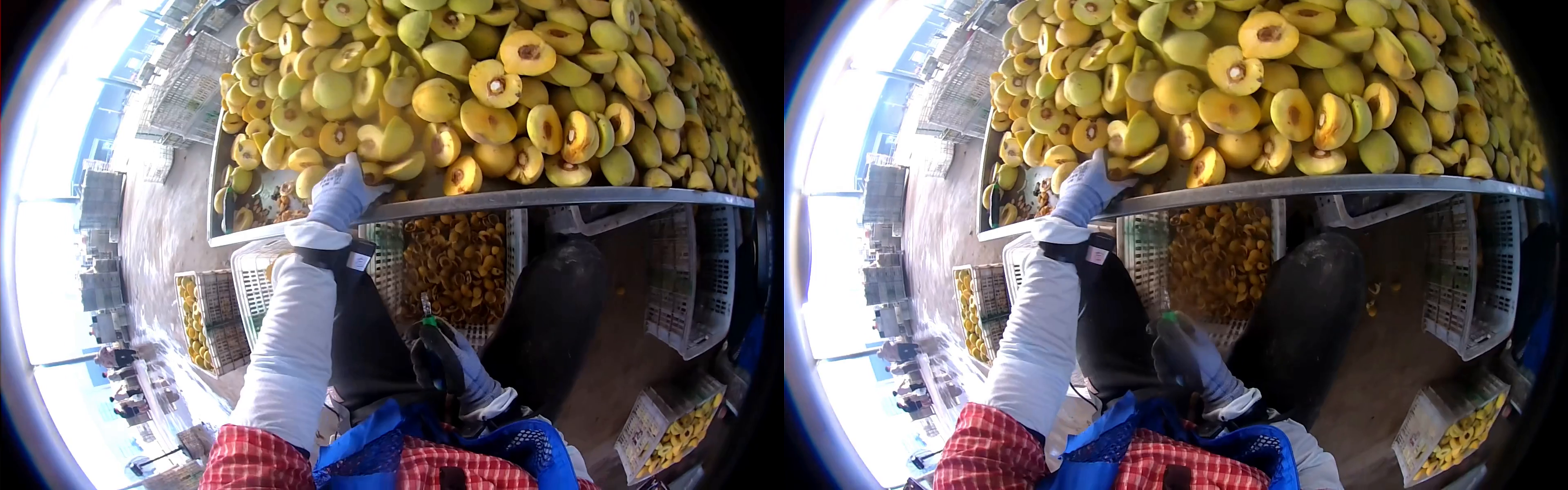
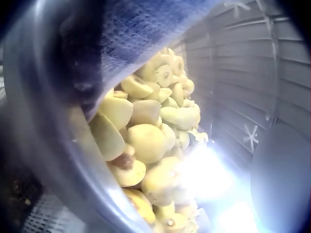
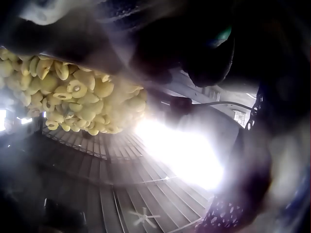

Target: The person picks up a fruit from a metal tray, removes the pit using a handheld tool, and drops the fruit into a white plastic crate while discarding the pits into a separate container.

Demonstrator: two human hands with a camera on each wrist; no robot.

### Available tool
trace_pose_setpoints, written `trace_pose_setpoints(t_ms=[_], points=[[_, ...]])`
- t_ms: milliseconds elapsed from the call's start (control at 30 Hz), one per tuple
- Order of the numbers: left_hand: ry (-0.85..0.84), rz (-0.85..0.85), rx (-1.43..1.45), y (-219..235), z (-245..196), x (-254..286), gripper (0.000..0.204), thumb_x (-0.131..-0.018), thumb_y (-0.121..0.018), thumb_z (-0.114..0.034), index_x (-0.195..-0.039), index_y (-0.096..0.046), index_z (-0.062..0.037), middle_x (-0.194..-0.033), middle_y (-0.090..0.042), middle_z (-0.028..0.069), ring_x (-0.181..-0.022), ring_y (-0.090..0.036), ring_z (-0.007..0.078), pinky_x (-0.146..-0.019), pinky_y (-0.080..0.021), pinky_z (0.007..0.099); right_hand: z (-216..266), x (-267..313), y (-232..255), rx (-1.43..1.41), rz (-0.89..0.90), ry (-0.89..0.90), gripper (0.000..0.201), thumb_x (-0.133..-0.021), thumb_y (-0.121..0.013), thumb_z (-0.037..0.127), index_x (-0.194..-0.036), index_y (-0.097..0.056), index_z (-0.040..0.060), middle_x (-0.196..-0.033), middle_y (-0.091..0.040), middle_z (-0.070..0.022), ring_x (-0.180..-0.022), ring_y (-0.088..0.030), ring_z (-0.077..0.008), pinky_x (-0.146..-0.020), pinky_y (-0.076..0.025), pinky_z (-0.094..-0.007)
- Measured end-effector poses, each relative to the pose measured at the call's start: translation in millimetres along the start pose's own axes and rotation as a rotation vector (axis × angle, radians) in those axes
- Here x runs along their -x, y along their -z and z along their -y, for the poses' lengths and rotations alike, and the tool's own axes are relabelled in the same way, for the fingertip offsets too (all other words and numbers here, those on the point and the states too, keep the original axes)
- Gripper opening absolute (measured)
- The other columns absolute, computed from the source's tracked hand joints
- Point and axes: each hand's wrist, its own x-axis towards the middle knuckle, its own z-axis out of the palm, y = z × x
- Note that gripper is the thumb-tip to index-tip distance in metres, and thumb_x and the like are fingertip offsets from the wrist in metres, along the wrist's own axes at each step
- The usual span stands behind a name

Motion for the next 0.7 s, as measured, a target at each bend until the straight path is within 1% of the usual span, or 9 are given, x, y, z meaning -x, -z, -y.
trace_pose_setpoints(t_ms=[100,133,200,267,300,433,533,567,700], points=[[-0.176,-0.029,0.335,-6.3,9.4,0.3,0.059,-0.070,-0.072,-0.047,-0.109,-0.057,-0.0049,-0.099,-0.065,0.0166,-0.091,-0.064,0.0292,-0.082,-0.049,0.0374,6.2,-2.6,-0.8,-0.008,-0.115,0.081,0.021,-0.095,-0.047,0.020,-0.111,-0.049,0.0069,-0.066,-0.054,-0.0024,-0.049,-0.049,-0.0115,-0.043,-0.040,-0.0242],[-0.197,-0.243,0.602,-3.0,-0.2,21.7,0.044,-0.073,-0.074,-0.029,-0.106,-0.058,-0.0027,-0.092,-0.066,0.0146,-0.085,-0.065,0.0244,-0.081,-0.050,0.0331,8.2,-4.0,3.3,-0.015,-0.146,0.116,0.022,-0.094,-0.048,0.017,-0.114,-0.049,0.0075,-0.069,-0.055,-0.0025,-0.052,-0.050,-0.0110,-0.046,-0.041,-0.0236],[-0.247,-0.277,0.976,-4.5,2.5,49.2,0.034,-0.079,-0.069,-0.010,-0.108,-0.054,0.0003,-0.094,-0.065,0.0124,-0.088,-0.063,0.0182,-0.080,-0.050,0.0291,13.1,-9.3,6.4,0.006,-0.187,0.257,0.027,-0.092,-0.051,0.012,-0.119,-0.048,0.0081,-0.077,-0.056,-0.0027,-0.058,-0.052,-0.0100,-0.052,-0.043,-0.0227],[-0.024,-0.124,1.575,-2.0,-33.1,103.2,0.029,-0.084,-0.062,-0.001,-0.111,-0.050,0.0029,-0.098,-0.062,0.0104,-0.091,-0.061,0.0159,-0.081,-0.050,0.0263,18.7,-14.2,1.5,0.065,-0.197,0.450,0.035,-0.089,-0.054,0.008,-0.123,-0.046,0.0080,-0.083,-0.056,-0.0028,-0.066,-0.053,-0.0092,-0.059,-0.045,-0.0220],[0.035,-0.053,1.586,-10.9,-37.0,123.6,0.029,-0.086,-0.061,-0.003,-0.111,-0.049,0.0034,-0.100,-0.061,0.0103,-0.092,-0.060,0.0156,-0.081,-0.049,0.0258,21.6,-13.4,-2.1,0.039,-0.180,0.432,0.038,-0.086,-0.058,0.006,-0.122,-0.046,0.0050,-0.095,-0.056,-0.0048,-0.080,-0.054,-0.0095,-0.070,-0.046,-0.0220],[0.129,0.077,1.542,-20.4,-52.6,175.1,0.029,-0.090,-0.059,-0.016,-0.110,-0.050,0.0011,-0.092,-0.057,0.0046,-0.084,-0.054,0.0092,-0.074,-0.045,0.0215,33.0,-10.3,-11.7,0.286,-0.219,0.491,0.036,-0.081,-0.063,0.005,-0.115,-0.053,0.0028,-0.103,-0.057,-0.0076,-0.093,-0.053,-0.0104,-0.081,-0.043,-0.0234],[0.035,0.583,1.297,7.0,-24.5,169.1,0.032,-0.091,-0.057,-0.022,-0.112,-0.050,0.0005,-0.091,-0.057,0.0039,-0.084,-0.054,0.0094,-0.073,-0.044,0.0221,27.0,-11.5,0.4,0.483,-0.039,0.498,0.037,-0.080,-0.065,0.008,-0.114,-0.053,0.0026,-0.100,-0.058,-0.0067,-0.092,-0.054,-0.0103,-0.081,-0.043,-0.0236],[-0.030,0.621,1.238,10.9,-20.2,167.3,0.033,-0.092,-0.055,-0.027,-0.111,-0.052,0.0011,-0.088,-0.058,0.0034,-0.082,-0.054,0.0089,-0.072,-0.044,0.0222,28.6,-11.9,-1.3,0.582,-0.013,0.547,0.035,-0.080,-0.065,0.010,-0.112,-0.053,0.0019,-0.098,-0.059,-0.0082,-0.084,-0.057,-0.0129,-0.075,-0.046,-0.0248],[0.105,0.217,1.362,-1.0,-25.5,182.5,0.033,-0.093,-0.054,-0.024,-0.112,-0.055,0.0034,-0.092,-0.061,0.0050,-0.085,-0.057,0.0110,-0.076,-0.046,0.0229,24.5,1.4,-21.5,0.877,-0.321,0.648,0.024,-0.082,-0.064,0.014,-0.101,-0.053,0.0026,-0.082,-0.059,-0.0126,-0.067,-0.061,-0.0212,-0.062,-0.048,-0.0309]])
